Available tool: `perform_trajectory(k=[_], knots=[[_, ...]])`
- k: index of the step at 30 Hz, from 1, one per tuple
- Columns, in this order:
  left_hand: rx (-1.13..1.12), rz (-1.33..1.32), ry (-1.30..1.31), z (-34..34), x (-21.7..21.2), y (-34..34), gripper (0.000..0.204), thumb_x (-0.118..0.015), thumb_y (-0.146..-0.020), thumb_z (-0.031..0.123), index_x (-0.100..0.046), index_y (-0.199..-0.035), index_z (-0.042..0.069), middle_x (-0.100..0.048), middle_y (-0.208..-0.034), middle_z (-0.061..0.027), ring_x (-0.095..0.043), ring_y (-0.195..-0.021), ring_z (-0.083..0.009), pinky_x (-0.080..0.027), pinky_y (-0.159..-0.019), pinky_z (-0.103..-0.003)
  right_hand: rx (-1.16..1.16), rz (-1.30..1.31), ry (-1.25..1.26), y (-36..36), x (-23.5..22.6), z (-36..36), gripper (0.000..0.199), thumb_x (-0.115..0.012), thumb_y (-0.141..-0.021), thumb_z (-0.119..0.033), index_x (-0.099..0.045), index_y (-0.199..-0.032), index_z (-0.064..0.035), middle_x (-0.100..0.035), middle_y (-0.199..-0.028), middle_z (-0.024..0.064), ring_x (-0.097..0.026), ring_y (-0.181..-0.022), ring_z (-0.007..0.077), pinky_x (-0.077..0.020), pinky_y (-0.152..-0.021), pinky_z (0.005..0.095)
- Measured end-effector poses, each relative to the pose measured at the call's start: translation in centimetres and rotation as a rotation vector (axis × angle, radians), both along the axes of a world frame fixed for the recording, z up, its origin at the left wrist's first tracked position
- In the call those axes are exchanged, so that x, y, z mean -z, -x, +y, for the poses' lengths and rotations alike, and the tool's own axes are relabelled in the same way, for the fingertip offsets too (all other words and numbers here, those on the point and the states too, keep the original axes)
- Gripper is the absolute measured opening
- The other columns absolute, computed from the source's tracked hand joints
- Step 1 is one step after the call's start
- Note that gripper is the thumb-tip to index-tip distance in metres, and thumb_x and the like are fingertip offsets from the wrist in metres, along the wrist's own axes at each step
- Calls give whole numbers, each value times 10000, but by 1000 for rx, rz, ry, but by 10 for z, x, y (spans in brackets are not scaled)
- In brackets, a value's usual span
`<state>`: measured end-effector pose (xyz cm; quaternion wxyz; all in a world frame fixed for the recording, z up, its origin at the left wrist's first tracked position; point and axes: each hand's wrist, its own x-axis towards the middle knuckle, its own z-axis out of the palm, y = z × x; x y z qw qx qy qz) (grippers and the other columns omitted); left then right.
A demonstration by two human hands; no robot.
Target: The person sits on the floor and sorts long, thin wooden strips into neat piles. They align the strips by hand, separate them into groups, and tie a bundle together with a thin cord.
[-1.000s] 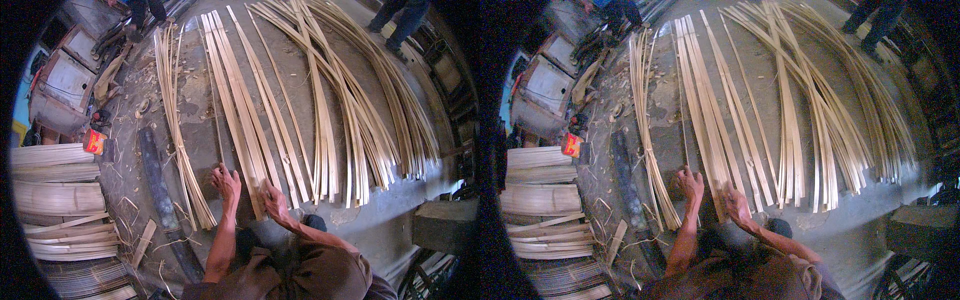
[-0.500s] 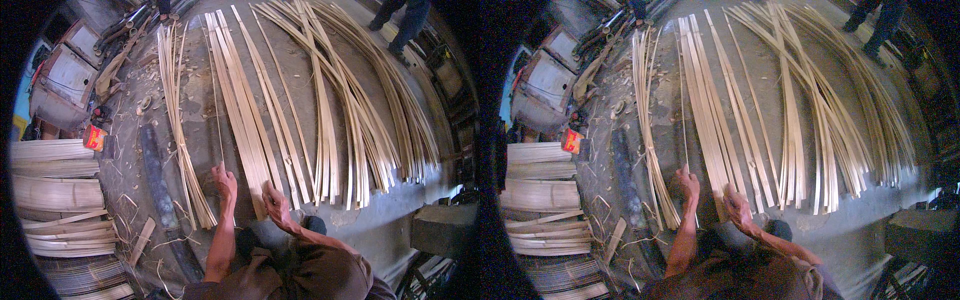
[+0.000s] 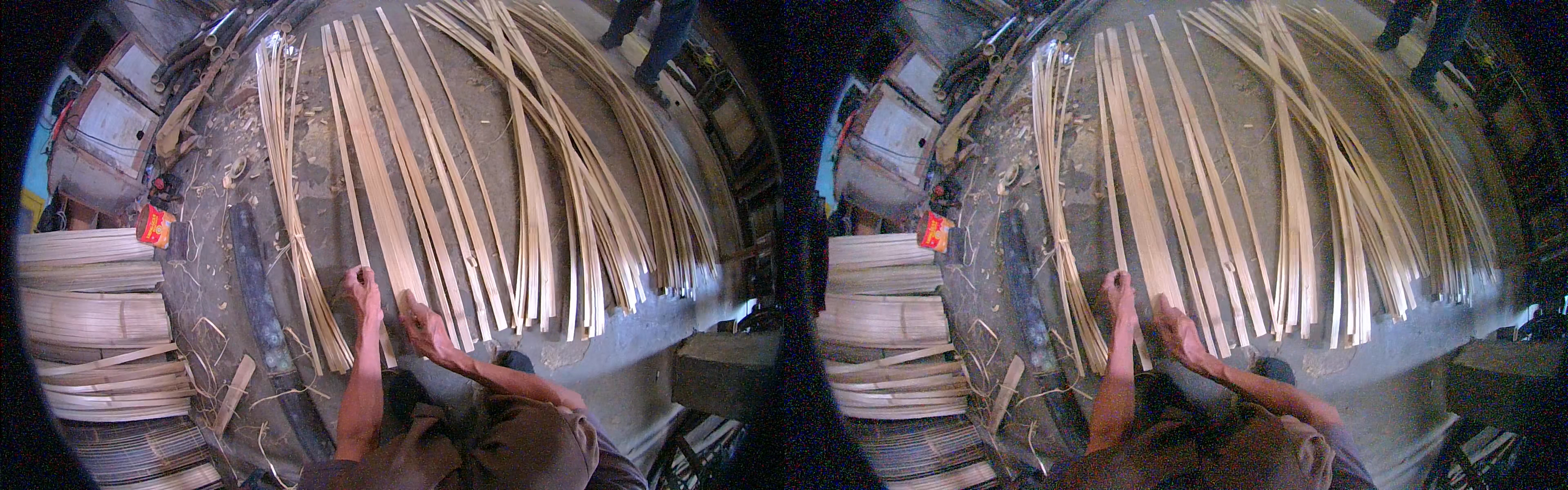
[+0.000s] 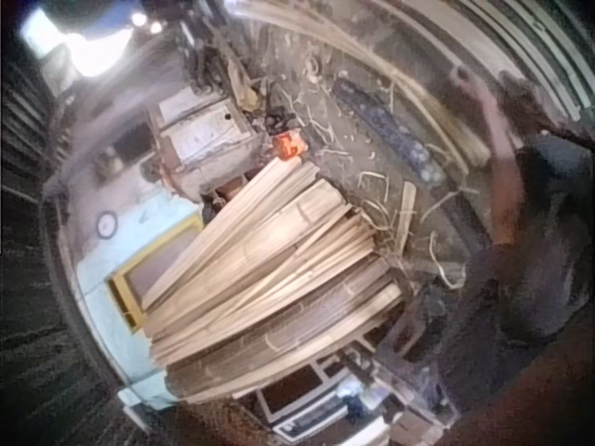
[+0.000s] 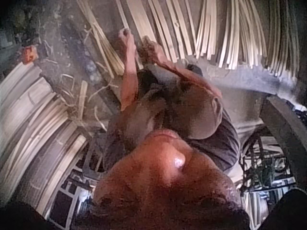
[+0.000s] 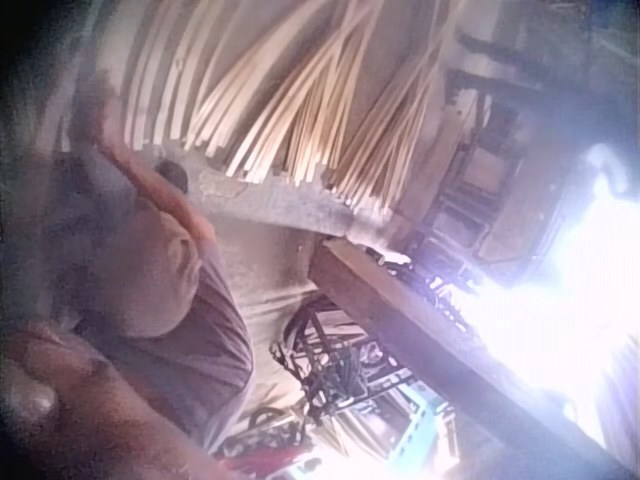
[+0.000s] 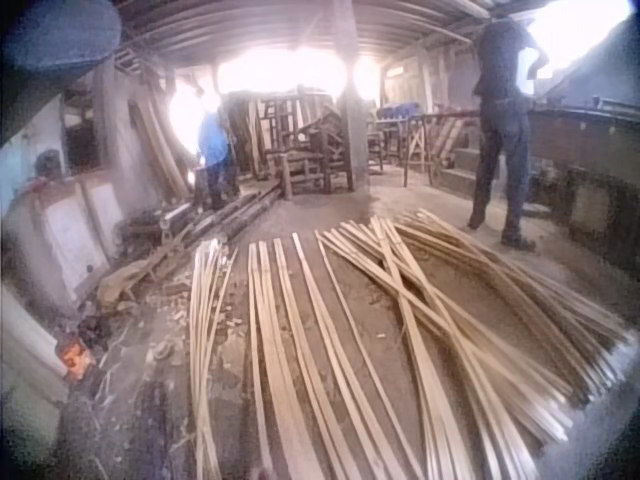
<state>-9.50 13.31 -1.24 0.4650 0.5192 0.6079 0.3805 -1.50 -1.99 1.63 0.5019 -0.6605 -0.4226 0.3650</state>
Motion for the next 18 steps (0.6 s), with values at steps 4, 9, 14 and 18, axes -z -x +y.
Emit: perform_trajectory(k=[4,9,14,18], knots=[[31,145,-198,-2,18,9,259,-591,-926,216,-580,-1098,23,-566,-893,-41,-529,-740,-120,-462,-641,-282,-88,101,25,13,-10,-2,529,-542,-975,-200,-358,-1440,-28,-547,-847,164,-547,-761,173,-462,-695,315],[71,-79,114,-14,-1,18,256,-593,-926,209,-582,-1103,25,-576,-909,-38,-551,-843,-160,-468,-790,-312,-224,379,387,6,-47,-5,556,-552,-974,-230,-345,-1444,-18,-575,-901,168,-540,-847,137,-468,-748,318],[154,-16,23,-14,14,30,263,-621,-911,202,-599,-1100,20,-614,-968,-40,-570,-881,-146,-471,-797,-306,-169,127,52,23,-5,-18,524,-515,-991,-232,-355,-1436,-6,-602,-911,175,-616,-875,224,-483,-797,346],[145,-44,6,-16,9,25,291,-660,-867,167,-617,-1073,-34,-624,-904,-51,-556,-804,-136,-469,-732,-302,-247,276,39,27,32,-17,458,-525,-985,-213,-438,-1386,-9,-584,-845,177,-613,-788,245,-486,-741,356]])
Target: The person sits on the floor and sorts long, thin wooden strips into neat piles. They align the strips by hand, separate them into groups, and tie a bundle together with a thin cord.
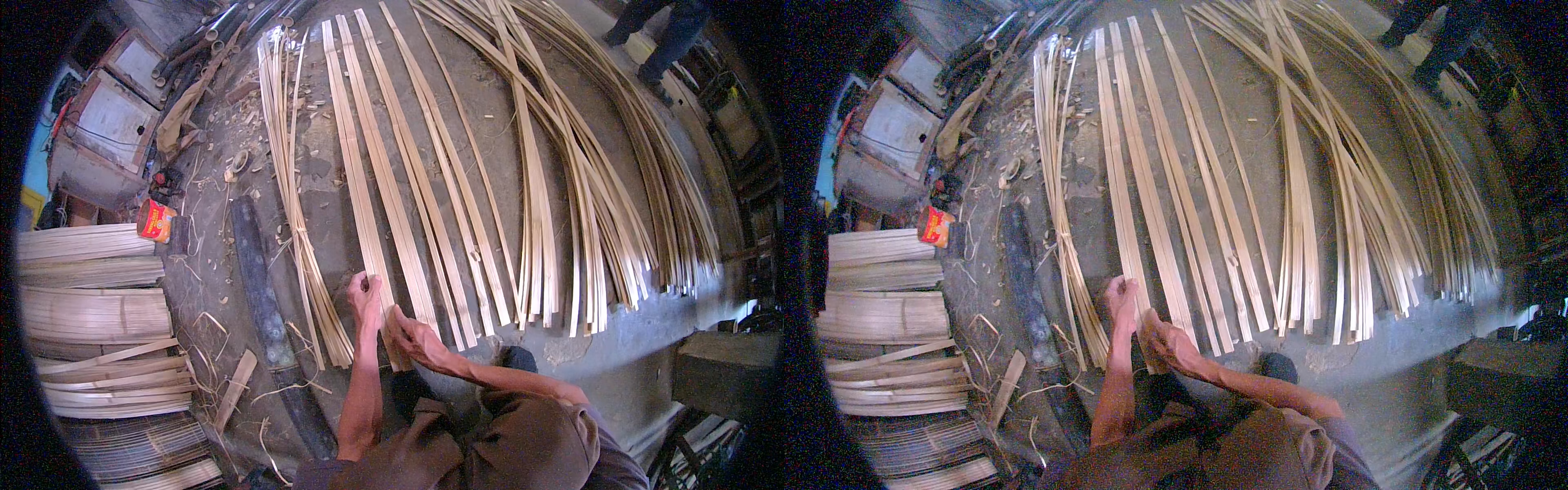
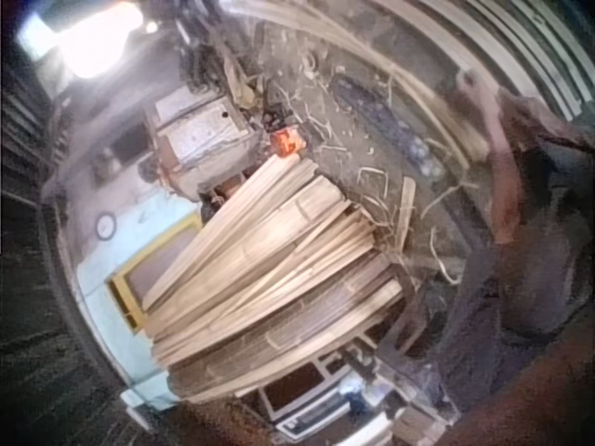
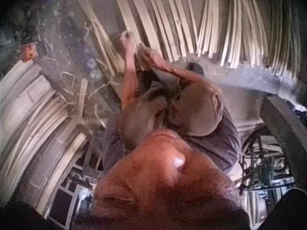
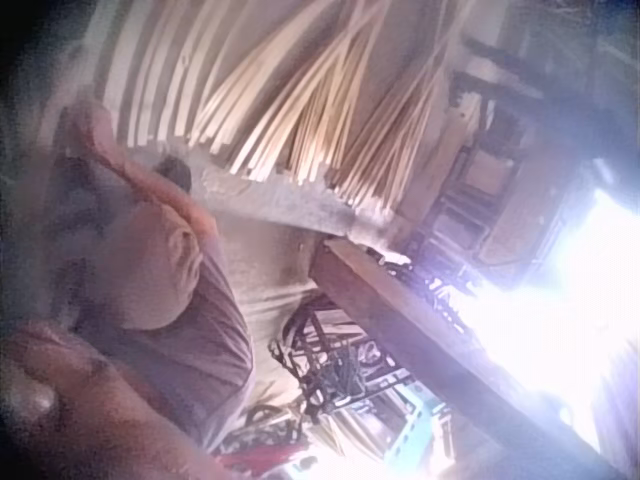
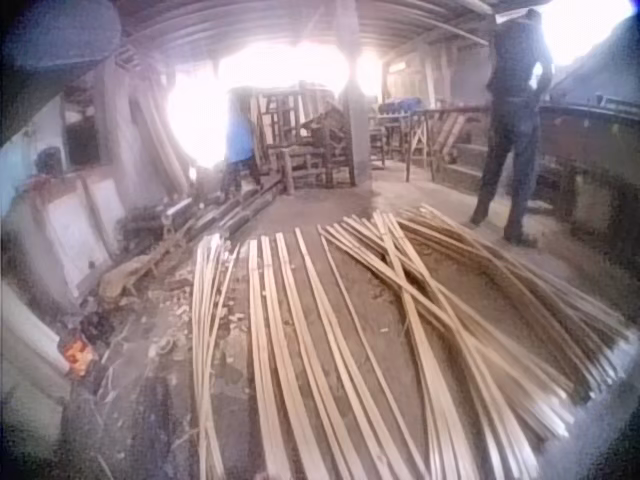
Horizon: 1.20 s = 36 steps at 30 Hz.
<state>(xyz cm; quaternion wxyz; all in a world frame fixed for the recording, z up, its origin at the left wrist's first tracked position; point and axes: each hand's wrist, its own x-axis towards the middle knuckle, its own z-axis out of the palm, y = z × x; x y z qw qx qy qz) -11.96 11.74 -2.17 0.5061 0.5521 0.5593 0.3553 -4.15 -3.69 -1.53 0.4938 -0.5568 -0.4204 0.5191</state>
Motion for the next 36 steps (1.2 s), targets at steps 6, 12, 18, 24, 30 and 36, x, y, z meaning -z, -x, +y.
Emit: perform_trajectory(k=[6,12,18,24,30,36], knots=[[0,254,-83,13,34,26,364,-660,-806,207,-638,-1070,-43,-649,-825,-132,-600,-732,-188,-489,-695,-332,-18,-653,-26,-30,-33,3,430,-580,-948,-183,-508,-1351,-52,-597,-843,109,-575,-709,216,-484,-664,373],[69,560,-232,8,12,16,392,-634,-836,237,-606,-1133,-16,-594,-1070,-218,-607,-937,-325,-484,-805,-409,276,-667,199,-124,-17,-28,507,-533,-952,-273,-436,-1377,-14,-583,-1090,201,-588,-976,369,-509,-801,409],[88,689,-505,-12,-23,-22,464,-647,-839,214,-533,-1250,32,-475,-1290,-231,-503,-1170,-367,-405,-957,-449,261,-1050,212,-140,-35,-44,534,-623,-897,-253,-443,-1357,-51,-546,-1040,190,-556,-951,368,-484,-816,457],[531,655,-611,-45,-41,-94,587,-636,-865,264,-453,-1371,32,-420,-1409,-216,-384,-1322,-359,-262,-1105,-520,273,-1079,173,-145,-32,-48,426,-638,-855,-197,-523,-1239,-53,-556,-1035,177,-552,-967,357,-474,-830,438],[749,772,-615,-52,-38,-123,670,-611,-896,311,-364,-1424,-19,-305,-1500,-227,-266,-1419,-338,-150,-1160,-559,290,-1106,169,-143,-36,-47,340,-644,-847,-207,-557,-1132,-44,-572,-996,172,-562,-950,356,-469,-831,450],[762,854,-755,-51,-27,-119,668,-591,-899,362,-378,-1405,-18,-318,-1494,-221,-296,-1403,-341,-210,-1142,-547,357,-963,124,-150,-34,-43,229,-608,-848,-153,-585,-1035,-23,-622,-904,204,-625,-839,384,-517,-731,473]])
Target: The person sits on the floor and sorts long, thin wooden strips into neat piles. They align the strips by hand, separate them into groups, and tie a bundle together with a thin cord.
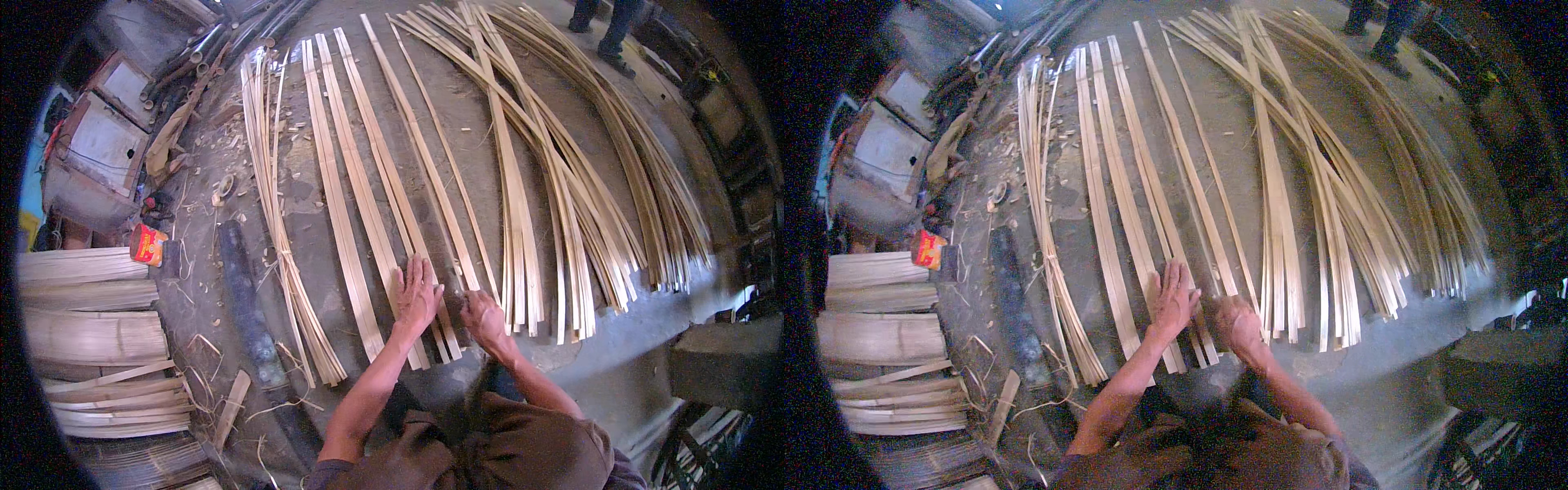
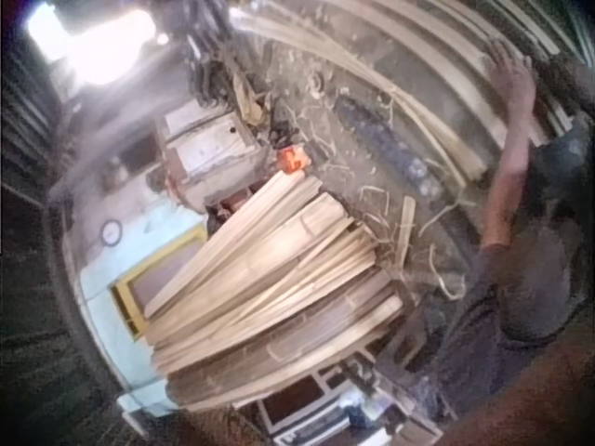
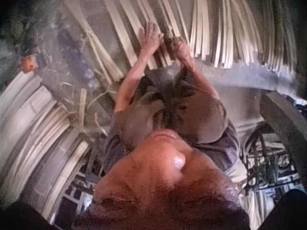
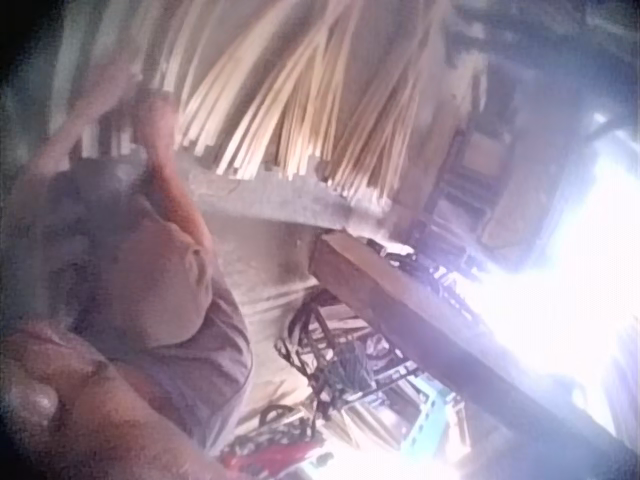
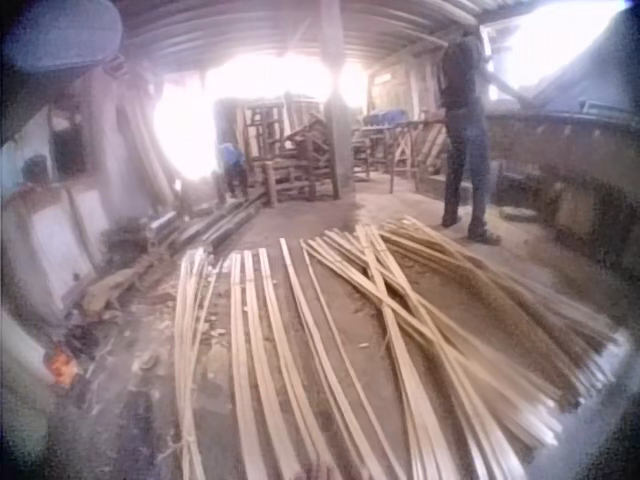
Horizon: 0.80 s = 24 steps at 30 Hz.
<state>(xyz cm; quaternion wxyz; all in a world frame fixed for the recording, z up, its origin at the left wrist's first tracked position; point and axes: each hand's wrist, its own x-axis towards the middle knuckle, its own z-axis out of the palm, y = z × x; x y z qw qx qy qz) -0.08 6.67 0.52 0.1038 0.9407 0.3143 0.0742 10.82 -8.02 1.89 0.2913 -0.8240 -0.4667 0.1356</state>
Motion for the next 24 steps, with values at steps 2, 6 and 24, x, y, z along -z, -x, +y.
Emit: perform_trajectory(k=[2,6,24], knots=[[8,-25,-4,0,4,1,676,-587,-901,365,-373,-1409,-26,-316,-1495,-226,-290,-1405,-345,-198,-1148,-544,52,156,-82,-6,-3,-2,201,-576,-883,-137,-580,-1038,-9,-650,-909,238,-649,-810,407,-525,-700,472],[19,-23,-4,0,11,4,676,-577,-905,359,-369,-1409,-42,-308,-1499,-238,-278,-1411,-353,-174,-1160,-536,270,263,-21,-5,-12,-6,185,-521,-958,-158,-563,-1085,-30,-653,-828,250,-647,-709,436,-510,-593,482],[-51,-229,192,13,5,14,596,-592,-890,172,-373,-1401,-42,-298,-1505,-235,-306,-1397,-354,-215,-1162,-497,137,391,-314,46,-11,15,403,-574,-973,-205,-521,-1342,-53,-600,-828,219,-574,-745,128,-490,-668,316]])
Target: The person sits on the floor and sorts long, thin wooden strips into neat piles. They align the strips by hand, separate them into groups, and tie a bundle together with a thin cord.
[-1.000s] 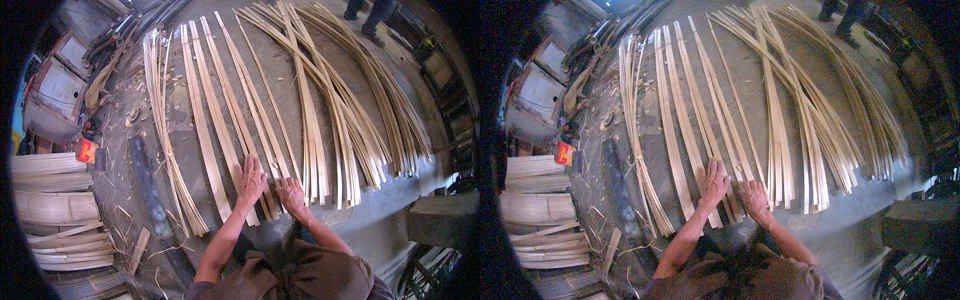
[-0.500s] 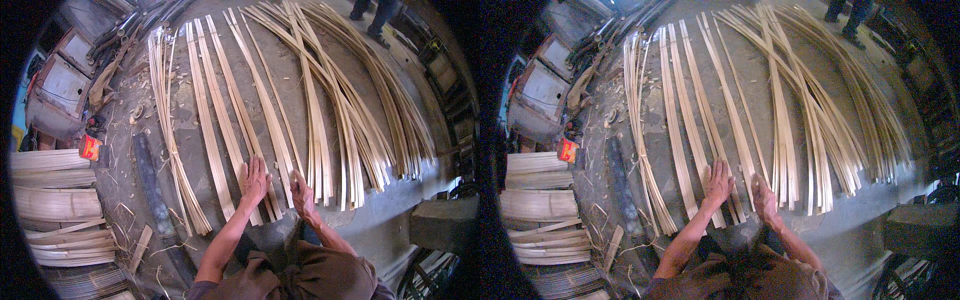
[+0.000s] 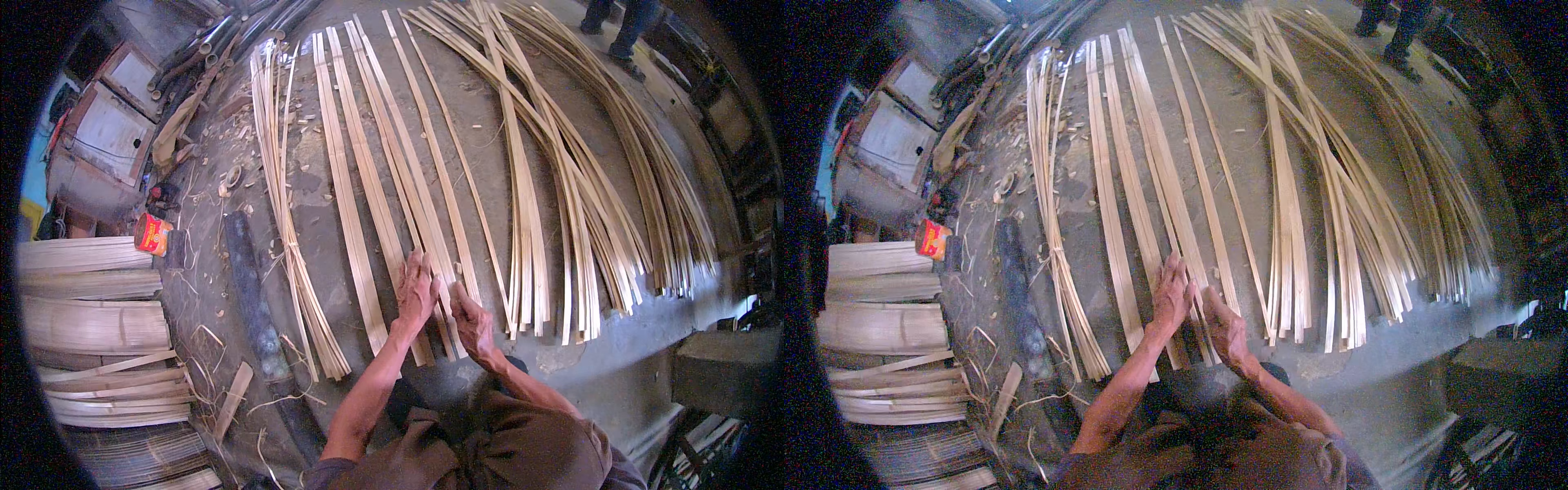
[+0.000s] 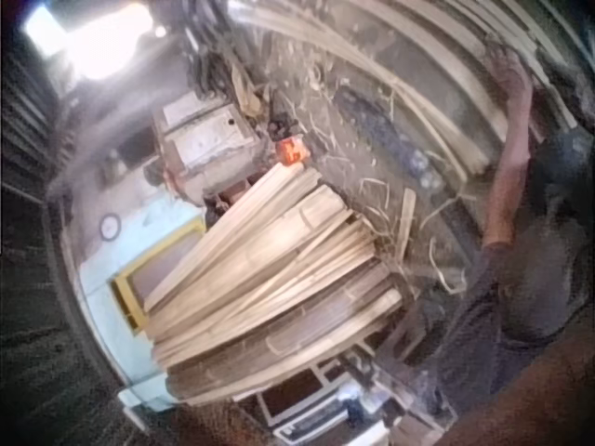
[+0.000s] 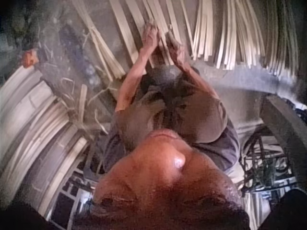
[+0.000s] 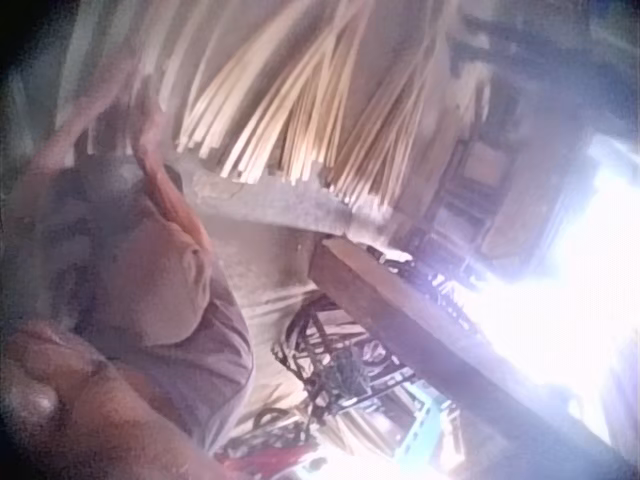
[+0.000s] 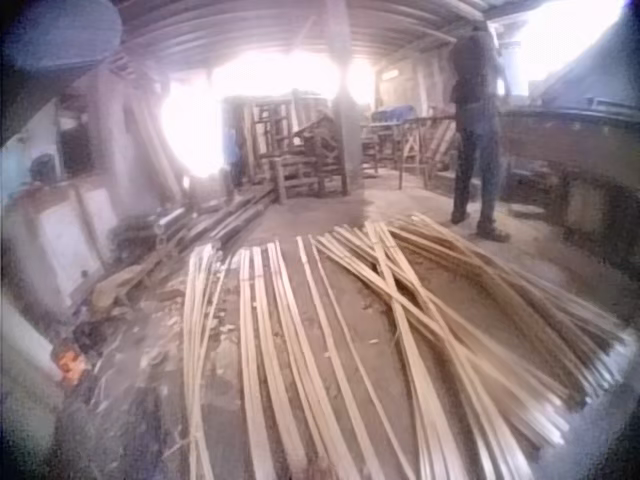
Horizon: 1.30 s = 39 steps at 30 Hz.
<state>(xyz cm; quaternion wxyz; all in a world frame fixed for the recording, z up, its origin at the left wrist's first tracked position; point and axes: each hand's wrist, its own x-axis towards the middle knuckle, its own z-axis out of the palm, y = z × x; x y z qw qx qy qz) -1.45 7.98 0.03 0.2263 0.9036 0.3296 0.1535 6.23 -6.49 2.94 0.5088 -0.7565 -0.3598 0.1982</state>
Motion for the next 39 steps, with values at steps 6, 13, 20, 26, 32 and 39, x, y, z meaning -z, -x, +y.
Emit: perform_trajectory(k=[6,13,20,26,32,39], knots=[[-151,-34,-88,10,-5,8,503,-587,-882,128,-460,-1336,-47,-382,-1459,-222,-341,-1382,-333,-236,-1155,-492,-37,310,-34,22,2,15,448,-561,-980,-251,-486,-1386,-76,-572,-730,150,-501,-690,116,-461,-624,294],[-200,-111,-75,28,0,28,425,-537,-901,95,-495,-1304,-32,-479,-1363,-229,-451,-1286,-345,-306,-1115,-488,-42,342,166,49,5,30,427,-526,-995,-259,-491,-1374,-64,-409,-675,86,-424,-644,101,-411,-566,280],[-349,-315,273,28,-5,14,401,-541,-932,163,-517,-1256,-72,-641,-1023,-214,-633,-962,-311,-496,-835,-399,-72,272,221,52,12,21,403,-533,-994,-206,-500,-1372,-72,-432,-690,64,-432,-647,98,-401,-564,259],[-477,-667,721,26,-10,7,399,-559,-931,222,-556,-1187,-83,-644,-806,-129,-615,-748,-189,-497,-690,-335,-108,283,-34,60,13,19,423,-523,-998,-153,-462,-1411,-90,-507,-732,34,-454,-646,81,-408,-564,236],[-564,-622,698,36,-25,8,263,-557,-933,158,-593,-1120,-24,-610,-833,-52,-575,-763,-126,-493,-695,-288,-148,350,-62,68,-5,38,431,-503,-1010,-159,-433,-1426,-68,-521,-778,17,-462,-681,74,-413,-584,212],[-656,-661,700,52,2,38,335,-545,-935,189,-582,-1168,-50,-625,-816,-68,-603,-725,-140,-508,-637,-288,-275,493,158,77,-13,53,488,-508,-1003,-280,-400,-1432,-74,-591,-886,227,-588,-824,167,-475,-726,293]])
